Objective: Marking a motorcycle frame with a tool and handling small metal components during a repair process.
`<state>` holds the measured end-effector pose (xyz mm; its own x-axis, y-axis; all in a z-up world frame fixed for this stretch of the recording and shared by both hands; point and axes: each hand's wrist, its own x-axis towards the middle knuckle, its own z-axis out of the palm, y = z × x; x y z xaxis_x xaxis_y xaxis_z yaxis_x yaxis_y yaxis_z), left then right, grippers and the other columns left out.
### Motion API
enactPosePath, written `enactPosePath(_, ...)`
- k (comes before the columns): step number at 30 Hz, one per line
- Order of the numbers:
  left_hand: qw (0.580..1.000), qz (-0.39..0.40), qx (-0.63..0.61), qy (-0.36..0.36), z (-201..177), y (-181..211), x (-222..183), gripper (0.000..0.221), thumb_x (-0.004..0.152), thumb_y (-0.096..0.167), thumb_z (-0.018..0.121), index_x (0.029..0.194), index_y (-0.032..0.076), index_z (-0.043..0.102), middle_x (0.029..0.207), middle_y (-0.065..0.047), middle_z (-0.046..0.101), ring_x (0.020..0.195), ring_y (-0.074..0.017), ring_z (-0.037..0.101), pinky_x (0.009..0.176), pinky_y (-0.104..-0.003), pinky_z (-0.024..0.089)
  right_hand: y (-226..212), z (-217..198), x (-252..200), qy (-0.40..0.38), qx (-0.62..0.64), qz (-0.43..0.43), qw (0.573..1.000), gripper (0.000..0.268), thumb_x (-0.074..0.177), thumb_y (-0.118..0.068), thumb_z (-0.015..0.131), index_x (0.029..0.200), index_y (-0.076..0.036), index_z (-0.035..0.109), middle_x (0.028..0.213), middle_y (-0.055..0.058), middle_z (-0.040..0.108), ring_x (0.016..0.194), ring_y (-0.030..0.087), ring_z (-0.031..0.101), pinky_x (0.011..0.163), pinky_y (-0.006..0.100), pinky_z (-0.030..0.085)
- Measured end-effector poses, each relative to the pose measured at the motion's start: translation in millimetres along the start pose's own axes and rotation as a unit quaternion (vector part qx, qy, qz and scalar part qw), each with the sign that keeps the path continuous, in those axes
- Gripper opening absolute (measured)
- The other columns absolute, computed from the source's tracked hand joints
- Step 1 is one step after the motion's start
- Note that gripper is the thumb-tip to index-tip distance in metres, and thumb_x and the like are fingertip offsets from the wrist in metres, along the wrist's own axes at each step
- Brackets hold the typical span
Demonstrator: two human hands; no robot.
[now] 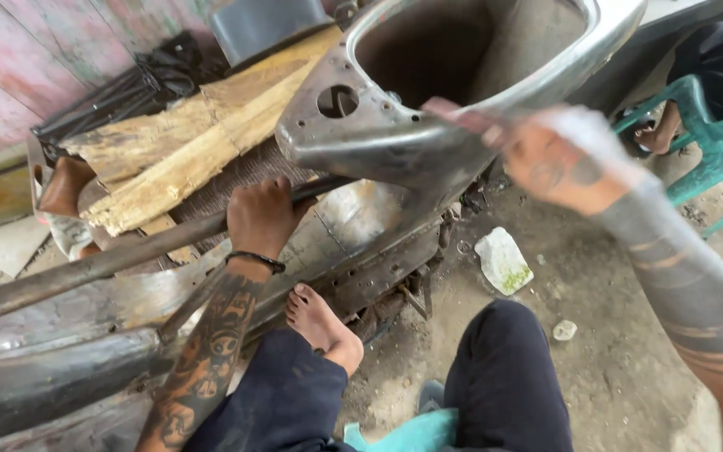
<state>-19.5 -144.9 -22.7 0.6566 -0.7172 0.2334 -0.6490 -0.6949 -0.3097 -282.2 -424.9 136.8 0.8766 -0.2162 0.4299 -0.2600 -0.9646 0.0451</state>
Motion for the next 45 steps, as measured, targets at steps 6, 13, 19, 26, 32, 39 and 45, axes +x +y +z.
enactPosePath(6,0.999,0.007,-0.012,0.030,0.8,-0.5,-1.3,0.065,0.098,0.079,0.053,0.086,0.016,0.067,0.072,0.000,0.068,0.058,-0.0222,0.065,0.057,-0.035,0.049,-41.5,-32.5,41.5,-0.131,0.030,0.010,0.991,0.052,0.106,-0.020,0.040,0.155,-0.023,0.056,0.082,0.016,0.076,0.057,0.043,0.071,0.056,0.054,0.059)
enactPosePath(13,0.999,0.025,-0.012,0.023,8.0,-1.0,-3.7,0.065,0.101,0.077,0.050,0.088,0.015,0.064,0.070,0.002,0.064,0.055,-0.0157,0.059,0.054,-0.031,0.048,-28.9,-11.7,51.2,-0.130,0.084,-0.139,0.978,0.045,0.103,-0.018,0.043,0.143,-0.008,0.060,0.084,0.011,0.072,0.054,0.026,0.068,0.050,0.039,0.057)
enactPosePath(19,0.998,0.035,0.007,0.044,12.5,-1.7,-3.2,0.063,0.102,0.076,0.050,0.091,0.016,0.064,0.069,0.002,0.064,0.053,-0.0147,0.059,0.053,-0.030,0.046,-25.6,-6.6,54.9,-0.135,0.090,-0.136,0.977,0.046,0.102,-0.013,0.042,0.144,-0.005,0.059,0.089,0.014,0.074,0.056,0.027,0.071,0.050,0.037,0.059)
enactPosePath(26,0.998,0.032,0.004,0.048,14.4,-1.9,-2.3,0.063,0.101,0.076,0.049,0.089,0.016,0.063,0.066,0.003,0.061,0.051,-0.0142,0.056,0.053,-0.030,0.045,-24.1,-6.6,55.1,-0.142,0.017,-0.097,0.985,0.041,0.106,-0.018,0.049,0.144,-0.016,0.063,0.059,0.008,0.065,0.039,0.022,0.063,0.043,0.038,0.062)
enactPosePath(32,0.999,0.035,-0.006,0.026,6.6,-2.7,-1.9,0.063,0.101,0.076,0.048,0.093,0.015,0.065,0.071,0.002,0.066,0.056,-0.0143,0.061,0.056,-0.030,0.047,-21.8,-12.5,55.5,-0.135,0.025,-0.136,0.981,0.043,0.107,-0.018,0.041,0.143,-0.006,0.061,0.059,0.005,0.069,0.037,0.016,0.064,0.029,0.027,0.053)
enactPosePath(39,0.999,0.032,-0.010,0.035,11.5,-3.6,-1.4,0.059,0.101,0.073,0.052,0.090,0.015,0.062,0.072,0.000,0.064,0.057,-0.0186,0.062,0.056,-0.034,0.046,7.2,3.7,94.1,-0.114,0.075,-0.094,0.986,0.027,0.113,-0.019,0.041,0.129,-0.006,0.058,0.069,0.008,0.062,0.054,0.025,0.061,0.049,0.040,0.054)
enactPosePath(45,1.000,0.018,0.019,-0.005,13.5,0.0,-0.4,0.064,0.102,0.077,0.042,0.089,0.016,0.060,0.068,0.003,0.060,0.052,-0.0139,0.054,0.052,-0.030,0.045,4.8,50.7,149.1,-0.066,0.191,-0.139,0.969,0.018,0.099,-0.021,0.048,0.089,-0.012,0.061,0.072,-0.003,0.058,0.072,0.018,0.055,0.110,0.045,0.024)
